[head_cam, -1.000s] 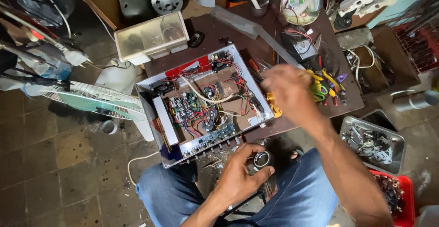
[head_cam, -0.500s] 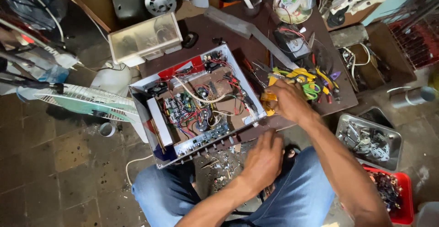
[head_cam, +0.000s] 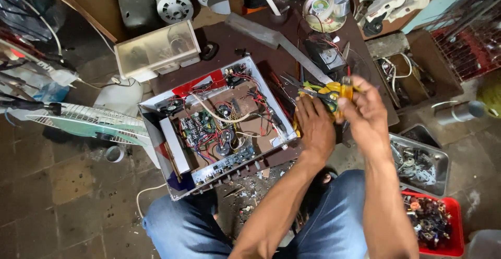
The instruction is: The person works on the internal wiring of an open electronic device, using a screwdriver to tighten connections on the circuit board. They also use pliers to strip or adjust wires and handle a yellow cloth to wipe components.
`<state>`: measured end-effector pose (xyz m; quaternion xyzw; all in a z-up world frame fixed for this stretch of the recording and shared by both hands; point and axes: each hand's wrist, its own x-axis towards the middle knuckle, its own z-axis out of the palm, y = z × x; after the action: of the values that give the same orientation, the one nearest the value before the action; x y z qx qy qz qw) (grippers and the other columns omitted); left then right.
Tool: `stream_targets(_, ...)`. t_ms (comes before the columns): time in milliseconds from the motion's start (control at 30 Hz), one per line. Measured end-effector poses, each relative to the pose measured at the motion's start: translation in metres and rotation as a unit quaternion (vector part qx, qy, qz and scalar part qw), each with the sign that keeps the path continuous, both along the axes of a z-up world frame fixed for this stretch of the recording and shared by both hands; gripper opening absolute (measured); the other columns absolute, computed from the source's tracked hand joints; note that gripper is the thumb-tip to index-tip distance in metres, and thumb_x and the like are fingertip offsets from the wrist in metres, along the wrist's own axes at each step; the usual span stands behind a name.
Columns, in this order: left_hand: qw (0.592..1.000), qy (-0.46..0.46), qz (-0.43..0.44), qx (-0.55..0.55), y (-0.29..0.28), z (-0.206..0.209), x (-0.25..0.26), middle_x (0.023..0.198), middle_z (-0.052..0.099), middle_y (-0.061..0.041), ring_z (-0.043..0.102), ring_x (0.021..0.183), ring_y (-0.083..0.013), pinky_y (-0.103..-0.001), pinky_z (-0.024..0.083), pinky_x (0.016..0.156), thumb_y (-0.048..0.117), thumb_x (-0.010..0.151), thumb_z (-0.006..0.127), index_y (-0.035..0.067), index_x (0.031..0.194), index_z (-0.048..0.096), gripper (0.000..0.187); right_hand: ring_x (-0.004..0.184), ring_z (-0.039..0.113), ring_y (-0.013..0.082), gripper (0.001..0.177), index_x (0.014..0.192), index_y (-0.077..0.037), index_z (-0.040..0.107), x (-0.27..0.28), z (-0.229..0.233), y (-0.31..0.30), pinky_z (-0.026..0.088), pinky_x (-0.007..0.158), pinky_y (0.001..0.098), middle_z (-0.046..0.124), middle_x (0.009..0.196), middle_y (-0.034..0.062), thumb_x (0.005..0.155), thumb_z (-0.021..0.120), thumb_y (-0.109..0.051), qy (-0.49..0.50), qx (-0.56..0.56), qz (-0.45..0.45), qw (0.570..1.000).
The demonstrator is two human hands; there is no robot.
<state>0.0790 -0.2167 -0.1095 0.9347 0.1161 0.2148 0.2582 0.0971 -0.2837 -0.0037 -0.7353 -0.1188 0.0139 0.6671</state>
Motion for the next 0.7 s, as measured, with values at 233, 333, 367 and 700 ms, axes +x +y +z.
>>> stream_targets(233,0.936,0.116,-0.299,-0.145,0.064,0.071,-0.106,0.155,0.029,-0.037,0.024,0.147,-0.0514,-0.057,0.029,0.116,-0.006,0.085,0.049,-0.01,0.146,0.037,0.062,0.044,0.045,0.0067,0.041,0.135,0.0,0.05,-0.025,-0.034,0.012,0.039,0.039,0.0226,0.053,0.076,0.0048,0.096,0.056,-0.009,0.063,0.131,-0.036,0.989)
stream_targets(333,0.873,0.275,-0.353,-0.194,0.133,0.125,-0.134,0.088,0.073,-0.017,0.071,0.089,-0.0415,-0.05,0.058,0.078,0.013,0.091,0.06,0.007,0.107,0.073,0.021,0.042,0.05,0.0128,0.039,0.125,-0.007,0.056,-0.05,-0.025,0.036,0.039,0.038,0.0247,0.061,0.071,0.0119,0.087,0.065,-0.003,0.055,0.018,-0.03,0.998)
stream_targets(367,0.892,0.259,-0.286,-0.236,0.152,0.139,-0.132,0.087,0.074,-0.019,0.072,0.09,-0.0435,-0.051,0.058,0.078,0.007,0.087,0.061,0.006,0.104,0.074,0.021,0.043,0.052,0.0143,0.04,0.123,-0.008,0.062,-0.056,-0.027,0.044,0.04,0.04,0.0256,0.065,0.068,0.0127,0.084,0.068,-0.002,0.026,-0.046,-0.001,0.999)
stream_targets(700,0.959,0.21,-0.182,-0.063,0.221,0.088,-0.058,0.096,0.071,-0.014,0.069,0.097,-0.0419,-0.056,0.056,0.08,0.015,0.085,0.068,0.013,0.111,0.071,0.026,0.047,0.047,0.0129,0.039,0.113,-0.004,0.073,0.034,-0.024,0.058,0.039,0.05,0.0271,0.047,0.051,0.0011,0.074,0.068,-0.008,-0.063,-0.207,0.324,0.921)
